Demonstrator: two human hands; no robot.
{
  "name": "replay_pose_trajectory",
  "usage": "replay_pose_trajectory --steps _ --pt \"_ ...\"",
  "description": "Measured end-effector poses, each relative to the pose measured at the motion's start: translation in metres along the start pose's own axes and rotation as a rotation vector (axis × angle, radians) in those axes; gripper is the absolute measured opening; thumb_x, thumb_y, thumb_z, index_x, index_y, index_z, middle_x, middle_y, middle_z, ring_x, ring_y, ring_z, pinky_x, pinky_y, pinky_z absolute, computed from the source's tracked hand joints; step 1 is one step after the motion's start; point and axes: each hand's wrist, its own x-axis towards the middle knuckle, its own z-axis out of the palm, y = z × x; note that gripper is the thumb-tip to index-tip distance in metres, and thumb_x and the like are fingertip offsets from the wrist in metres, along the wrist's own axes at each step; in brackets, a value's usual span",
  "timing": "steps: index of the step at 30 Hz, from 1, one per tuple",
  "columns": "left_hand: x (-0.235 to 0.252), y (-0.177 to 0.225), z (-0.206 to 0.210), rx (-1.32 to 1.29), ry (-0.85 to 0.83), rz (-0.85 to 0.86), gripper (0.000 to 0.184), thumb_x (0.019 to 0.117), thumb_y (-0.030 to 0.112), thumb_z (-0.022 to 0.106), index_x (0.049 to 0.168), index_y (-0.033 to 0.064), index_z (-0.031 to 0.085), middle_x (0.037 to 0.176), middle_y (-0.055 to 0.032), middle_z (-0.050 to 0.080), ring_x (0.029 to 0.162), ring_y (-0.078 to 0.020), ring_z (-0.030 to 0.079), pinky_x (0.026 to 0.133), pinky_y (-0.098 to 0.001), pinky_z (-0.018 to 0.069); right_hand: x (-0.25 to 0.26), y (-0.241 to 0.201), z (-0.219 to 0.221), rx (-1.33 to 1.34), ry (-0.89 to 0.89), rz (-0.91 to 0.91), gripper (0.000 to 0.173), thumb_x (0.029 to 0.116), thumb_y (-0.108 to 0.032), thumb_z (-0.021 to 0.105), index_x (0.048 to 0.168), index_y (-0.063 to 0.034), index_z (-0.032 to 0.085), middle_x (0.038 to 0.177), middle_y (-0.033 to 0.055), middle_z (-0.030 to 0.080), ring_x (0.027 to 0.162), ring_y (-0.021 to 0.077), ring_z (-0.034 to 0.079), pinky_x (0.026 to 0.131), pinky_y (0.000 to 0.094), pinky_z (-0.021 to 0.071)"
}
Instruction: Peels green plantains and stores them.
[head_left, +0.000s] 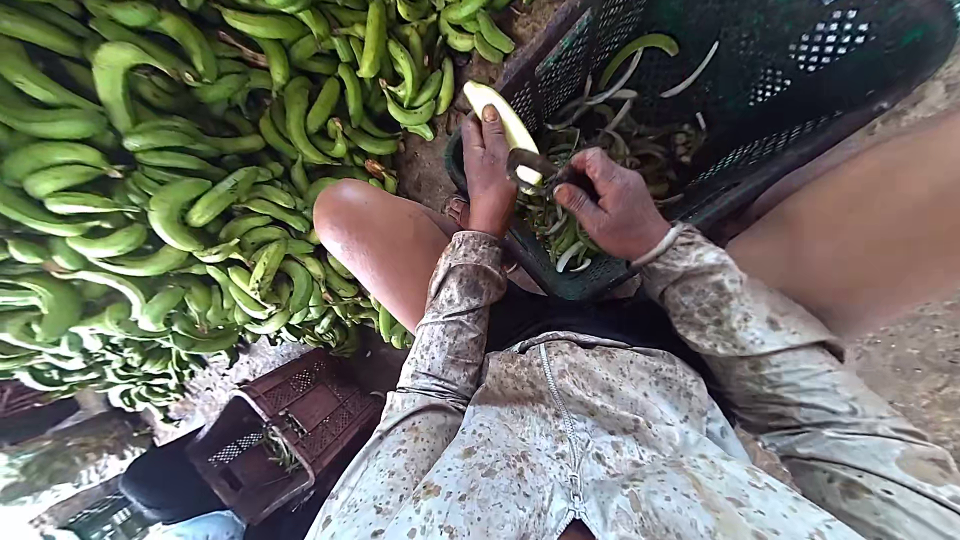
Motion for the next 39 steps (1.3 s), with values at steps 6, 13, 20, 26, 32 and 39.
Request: replay_pose_trajectory --steps 6,13,20,26,32,39 --pt "-0.016 0.009 -0.007 -0.323 -0.839 -0.425 0.046 0.1121 0.036 0.021 0.139 0.0071 0.046 0.088 -0.0094 0.065 0.06 -0.0174 0.061 0.05 -0.0294 0.054 0.047 0.034 -0.042 -0.091 0.041 0.356 0.044 0.1086 -0.042 0.047 0.127 -0.0038 0.06 0.115 0.0165 0.068 0.108 0.0249 0.067 0.098 0.0455 0.0511" --pt "0.0 0.002 0.007 -0.62 0.039 -0.294 0.038 0.107 0.012 0.051 0.143 0.0055 0.038 0.117 -0.019 0.062 0.099 -0.0286 0.067 0.084 -0.0447 0.0598 0.004 0.018 -0.011 -0.037 0.087 0.179 0.046 0.1038 -0.038 0.058 0.127 0.0012 0.06 0.116 0.0186 0.068 0.107 0.027 0.068 0.097 0.0468 0.0543" --pt "0.0 0.017 0.012 -0.768 0.233 -0.314 0.024 0.1089 0.012 0.045 0.132 0.0049 0.042 0.109 -0.0165 0.06 0.094 -0.026 0.066 0.082 -0.044 0.0596 0.01 0.019 -0.004 -0.088 0.094 0.157 0.047 0.1049 -0.04 0.056 0.128 0.0006 0.059 0.118 0.019 0.067 0.109 0.0291 0.067 0.098 0.0477 0.0525" --pt "-0.006 0.016 -0.005 -0.19 -0.549 -0.184 0.035 0.1044 0.007 0.049 0.138 -0.0024 0.049 0.117 -0.0127 0.066 0.103 -0.0186 0.068 0.092 -0.0388 0.0582 0.024 0.023 -0.025 -0.024 0.075 0.113 0.04 0.1079 -0.034 0.051 0.126 0.0001 0.061 0.112 0.0158 0.069 0.103 0.0188 0.068 0.095 0.0368 0.0533" --pt "0.003 0.002 -0.011 0.284 -0.796 -0.066 0.041 0.0994 0.009 0.059 0.138 -0.0016 0.051 0.123 -0.0141 0.065 0.108 -0.0141 0.066 0.097 -0.0335 0.0548 0.021 0.03 -0.032 -0.026 -0.01 0.13 0.039 0.1067 -0.035 0.053 0.126 -0.0018 0.061 0.112 0.0141 0.069 0.103 0.0172 0.068 0.095 0.0365 0.0534" --pt "-0.007 0.001 0.001 0.415 -0.997 -0.059 0.055 0.1017 0.008 0.057 0.155 0.0086 0.042 0.147 -0.0134 0.055 0.125 -0.0183 0.061 0.106 -0.0368 0.0503 0.039 0.037 -0.048 -0.096 0.092 0.503 0.045 0.1083 -0.041 0.048 0.132 -0.0043 0.059 0.12 0.0188 0.068 0.113 0.0289 0.066 0.101 0.0506 0.0497"
